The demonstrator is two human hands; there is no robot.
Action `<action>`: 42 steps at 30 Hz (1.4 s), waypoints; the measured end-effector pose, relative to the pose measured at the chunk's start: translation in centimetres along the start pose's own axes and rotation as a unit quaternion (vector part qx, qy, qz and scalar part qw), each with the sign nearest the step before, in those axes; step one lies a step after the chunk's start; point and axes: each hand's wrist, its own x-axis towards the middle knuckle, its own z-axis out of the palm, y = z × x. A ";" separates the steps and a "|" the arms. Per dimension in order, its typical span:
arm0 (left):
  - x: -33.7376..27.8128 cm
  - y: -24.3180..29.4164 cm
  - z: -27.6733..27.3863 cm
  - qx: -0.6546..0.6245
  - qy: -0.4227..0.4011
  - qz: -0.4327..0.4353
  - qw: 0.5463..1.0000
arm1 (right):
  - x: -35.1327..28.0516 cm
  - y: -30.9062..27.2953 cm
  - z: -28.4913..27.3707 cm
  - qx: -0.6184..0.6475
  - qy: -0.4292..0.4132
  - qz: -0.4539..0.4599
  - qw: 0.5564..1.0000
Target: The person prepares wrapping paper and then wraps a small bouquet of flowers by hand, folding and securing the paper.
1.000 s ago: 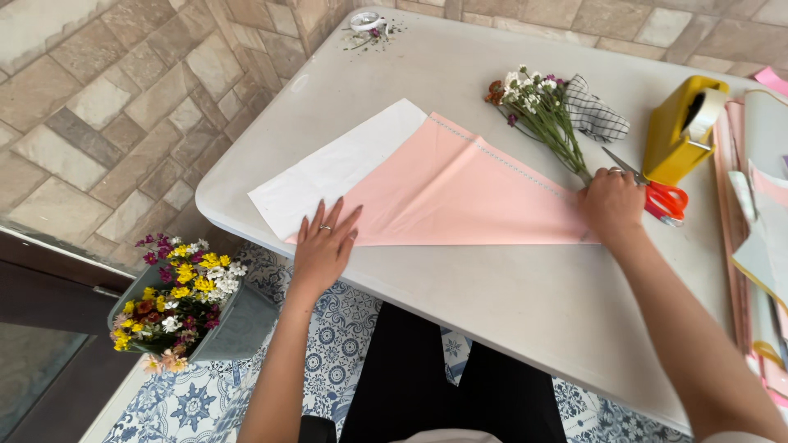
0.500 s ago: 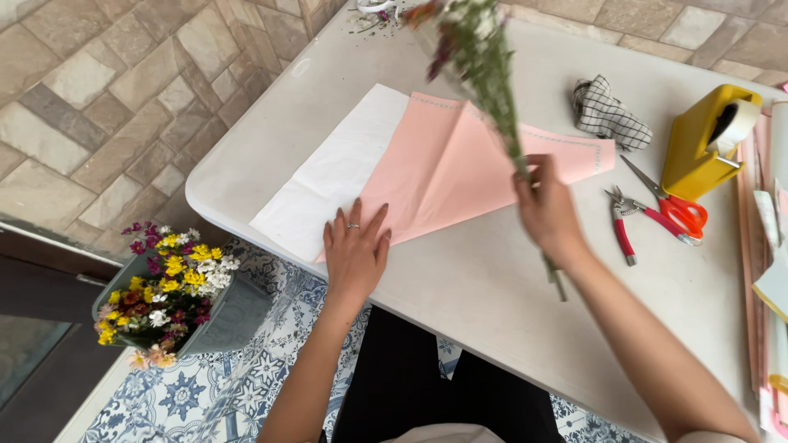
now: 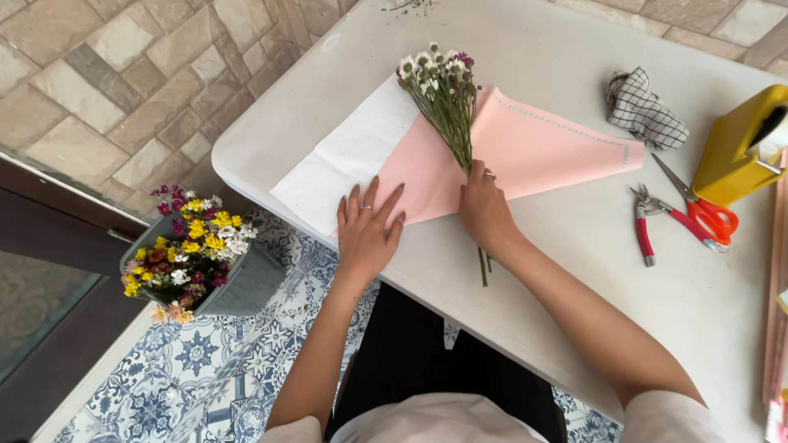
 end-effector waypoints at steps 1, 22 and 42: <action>0.2 0.0 -0.1 -0.002 -0.007 -0.002 1.000 | 0.2 -0.4 -0.2 -0.008 0.005 -0.005 1.000; -3.4 2.0 2.4 -0.351 0.239 -0.392 0.816 | 1.7 4.2 -2.5 0.027 -0.075 -0.211 0.974; -1.8 3.0 3.9 -0.292 0.357 -0.369 0.807 | 1.7 1.7 -0.9 -0.194 -0.016 -0.100 0.976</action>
